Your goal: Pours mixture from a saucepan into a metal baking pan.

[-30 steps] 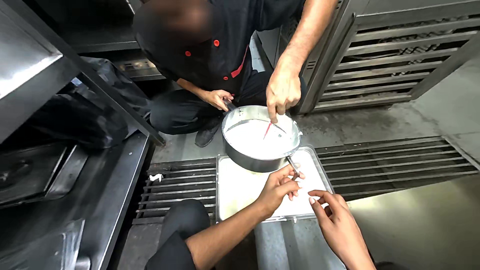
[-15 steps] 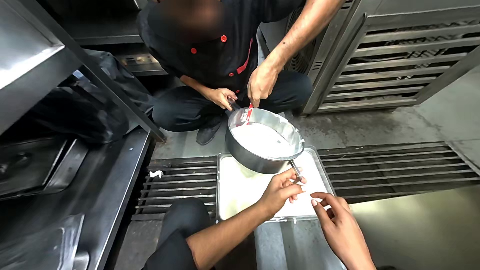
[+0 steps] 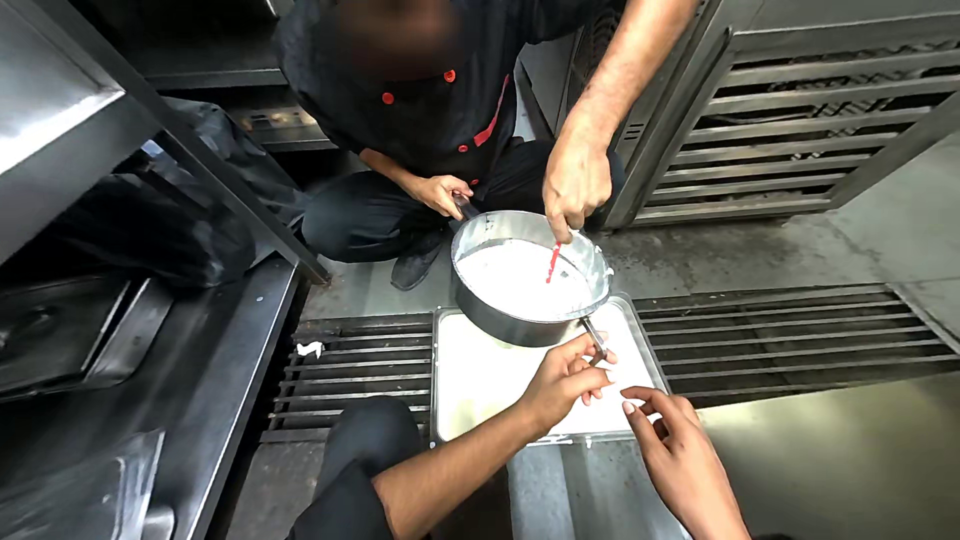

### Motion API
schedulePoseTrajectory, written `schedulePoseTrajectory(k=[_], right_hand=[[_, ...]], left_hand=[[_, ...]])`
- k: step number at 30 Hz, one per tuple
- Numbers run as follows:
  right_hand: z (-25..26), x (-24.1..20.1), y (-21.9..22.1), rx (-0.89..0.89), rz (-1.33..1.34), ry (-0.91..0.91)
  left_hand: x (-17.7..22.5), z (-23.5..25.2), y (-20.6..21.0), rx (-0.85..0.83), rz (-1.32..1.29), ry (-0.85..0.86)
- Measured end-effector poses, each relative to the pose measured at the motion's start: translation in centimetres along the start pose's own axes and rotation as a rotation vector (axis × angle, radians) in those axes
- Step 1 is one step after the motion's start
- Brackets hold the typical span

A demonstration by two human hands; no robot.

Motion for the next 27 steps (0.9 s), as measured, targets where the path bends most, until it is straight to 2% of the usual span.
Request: schedulePoseTrajectory(k=[27], right_hand=[[-0.3,-0.4,-0.5,0.025,0.014,-0.005]], left_hand=[[-0.3,-0.9,1.0,0.019,0.008,0.005]])
Point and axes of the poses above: each hand's wrist, its own z-axis towards the middle knuckle, its own y-axis out of the palm, x = y × z, the point moved 3 cm from there along z, towards the middle knuckle, and after that the axes turned 12 degrees about z, right-handed, at the moved point
